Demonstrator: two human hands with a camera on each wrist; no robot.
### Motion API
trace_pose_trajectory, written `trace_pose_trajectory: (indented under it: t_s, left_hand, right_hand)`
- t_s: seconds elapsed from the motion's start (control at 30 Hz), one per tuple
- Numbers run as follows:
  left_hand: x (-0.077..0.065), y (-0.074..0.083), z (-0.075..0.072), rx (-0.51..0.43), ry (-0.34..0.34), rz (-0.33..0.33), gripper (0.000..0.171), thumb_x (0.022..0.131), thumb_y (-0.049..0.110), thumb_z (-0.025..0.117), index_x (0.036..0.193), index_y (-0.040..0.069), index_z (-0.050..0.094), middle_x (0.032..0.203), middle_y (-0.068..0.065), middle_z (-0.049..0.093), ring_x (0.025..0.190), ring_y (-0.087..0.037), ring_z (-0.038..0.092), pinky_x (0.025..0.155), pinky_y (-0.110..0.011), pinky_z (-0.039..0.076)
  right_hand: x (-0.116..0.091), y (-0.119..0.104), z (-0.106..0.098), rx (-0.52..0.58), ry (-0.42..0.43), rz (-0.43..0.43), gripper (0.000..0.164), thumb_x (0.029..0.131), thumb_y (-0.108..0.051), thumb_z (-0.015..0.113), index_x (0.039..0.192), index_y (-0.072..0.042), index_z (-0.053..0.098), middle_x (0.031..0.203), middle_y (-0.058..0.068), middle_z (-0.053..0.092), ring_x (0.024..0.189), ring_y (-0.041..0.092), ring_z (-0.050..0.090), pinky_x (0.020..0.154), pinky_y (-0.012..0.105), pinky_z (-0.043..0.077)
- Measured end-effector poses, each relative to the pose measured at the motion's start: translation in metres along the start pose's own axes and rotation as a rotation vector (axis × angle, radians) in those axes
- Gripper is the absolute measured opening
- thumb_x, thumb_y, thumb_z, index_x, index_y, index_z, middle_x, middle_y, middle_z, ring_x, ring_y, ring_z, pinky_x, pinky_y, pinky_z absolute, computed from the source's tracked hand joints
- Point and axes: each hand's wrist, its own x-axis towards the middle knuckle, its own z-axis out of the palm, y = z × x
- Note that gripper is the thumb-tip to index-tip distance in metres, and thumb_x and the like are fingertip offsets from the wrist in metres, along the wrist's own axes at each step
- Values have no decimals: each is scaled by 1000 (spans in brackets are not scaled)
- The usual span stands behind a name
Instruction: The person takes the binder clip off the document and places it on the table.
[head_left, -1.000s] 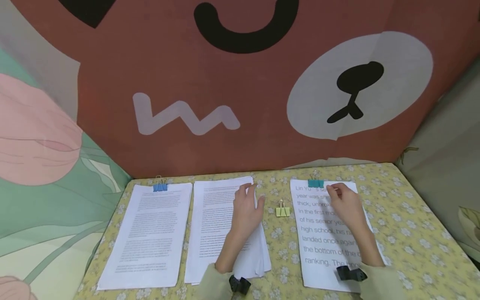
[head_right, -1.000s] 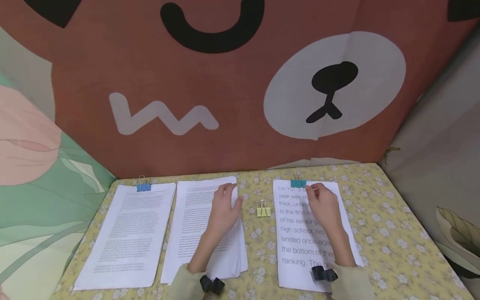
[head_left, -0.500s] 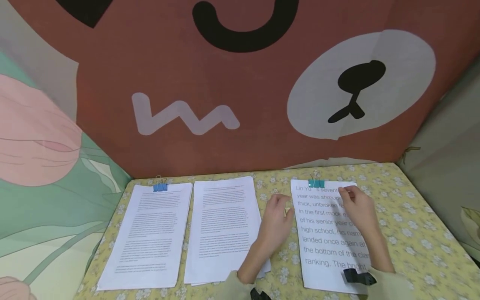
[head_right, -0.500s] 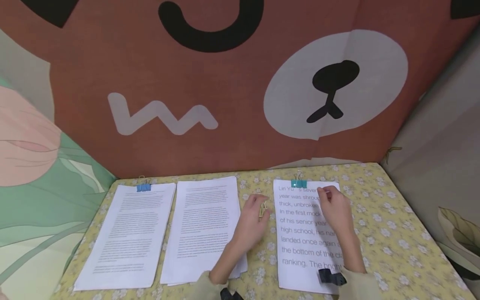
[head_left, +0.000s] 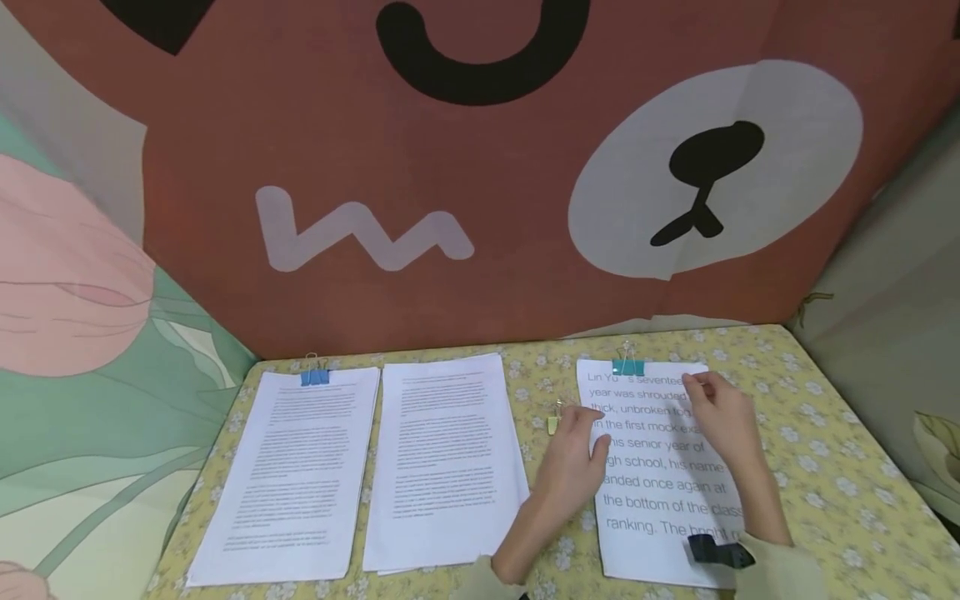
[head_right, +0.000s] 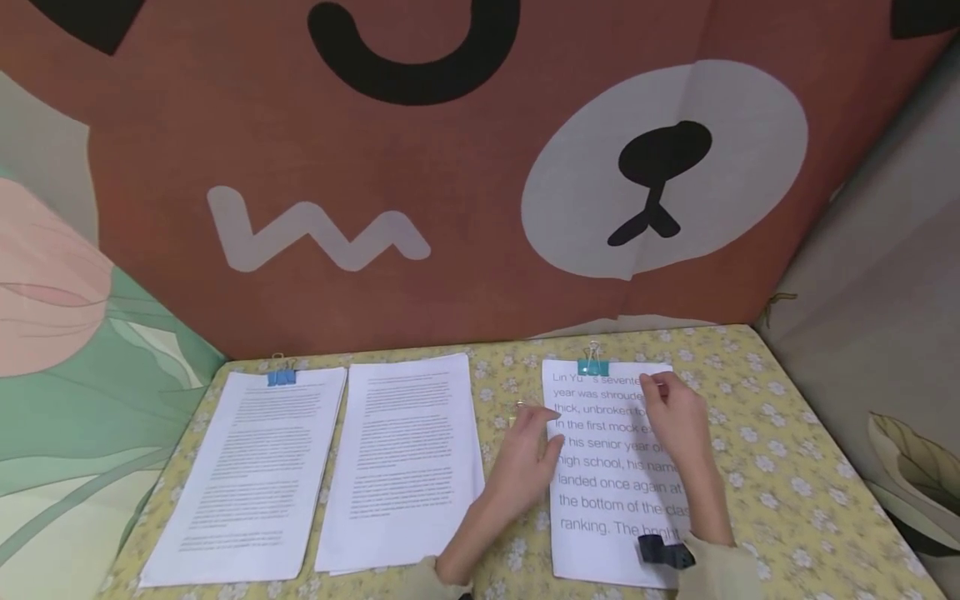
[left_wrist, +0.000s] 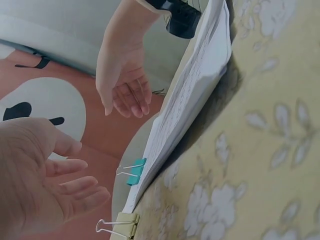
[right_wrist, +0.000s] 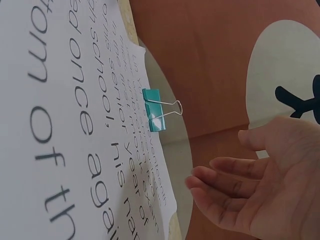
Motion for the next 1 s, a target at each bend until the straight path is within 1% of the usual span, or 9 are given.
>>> trace_pose_trajectory:
  t_s: [0.17, 0.3, 0.43, 0.5, 0.6, 0.7, 0.83, 1.0]
  left_hand:
    - [-2, 2, 5, -37, -29, -32, 32, 104, 16, 61, 135, 6, 62, 133, -6, 59, 125, -19, 61, 102, -29, 51]
    - [-3, 2, 8, -56, -44, -29, 34, 104, 15, 61, 136, 5, 61, 133, -6, 59, 125, -18, 60, 105, -30, 49]
    - [-3, 0, 11, -87, -72, -40, 35, 104, 17, 61, 137, 5, 61, 133, -4, 58, 126, -17, 58, 106, -30, 47]
    - [-4, -2, 12, -106, -80, -47, 35, 104, 17, 61, 137, 5, 61, 131, -3, 58, 125, -16, 58, 106, -31, 47]
    - [-4, -3, 13, -135, -93, -59, 36, 103, 16, 62, 137, 5, 61, 131, -4, 58, 125, -18, 58, 107, -34, 47]
    - [-5, -3, 14, -159, -113, -86, 35, 103, 16, 61, 137, 4, 61, 133, -5, 58, 128, -20, 56, 108, -37, 46]
    - [-5, -3, 16, -158, -137, -114, 35, 103, 16, 61, 136, 5, 62, 135, -5, 59, 130, -21, 55, 109, -38, 45]
    - [-7, -2, 18, -134, -148, -116, 34, 102, 17, 62, 135, 6, 64, 130, -5, 64, 125, -19, 58, 106, -37, 47]
  right_hand:
    - [2, 4, 0, -2, -16, 19, 58, 112, -40, 39, 132, 13, 55, 121, 35, 61, 105, 46, 61, 85, 55, 53]
    - [4, 7, 0, -13, -7, 11, 57, 112, -39, 40, 132, 12, 55, 119, 35, 62, 102, 44, 63, 82, 53, 54]
    - [6, 10, -2, -32, 4, 10, 57, 112, -39, 41, 132, 13, 55, 118, 36, 62, 101, 46, 62, 82, 54, 52]
    - [7, 11, -3, -37, 3, 19, 57, 112, -39, 41, 132, 13, 55, 117, 36, 62, 100, 45, 62, 81, 53, 51]
    - [7, 12, -6, -49, -5, 27, 57, 112, -39, 41, 133, 13, 54, 116, 35, 62, 98, 44, 62, 78, 51, 51]
    - [8, 15, -8, -59, -13, 26, 57, 112, -38, 41, 132, 13, 53, 114, 35, 61, 96, 43, 62, 75, 47, 50]
    - [9, 20, -12, -78, -43, 18, 58, 112, -39, 40, 133, 14, 51, 117, 37, 60, 97, 45, 62, 75, 48, 52]
    - [10, 27, -16, -93, -99, 38, 59, 112, -39, 39, 136, 14, 47, 123, 40, 57, 105, 49, 60, 79, 54, 52]
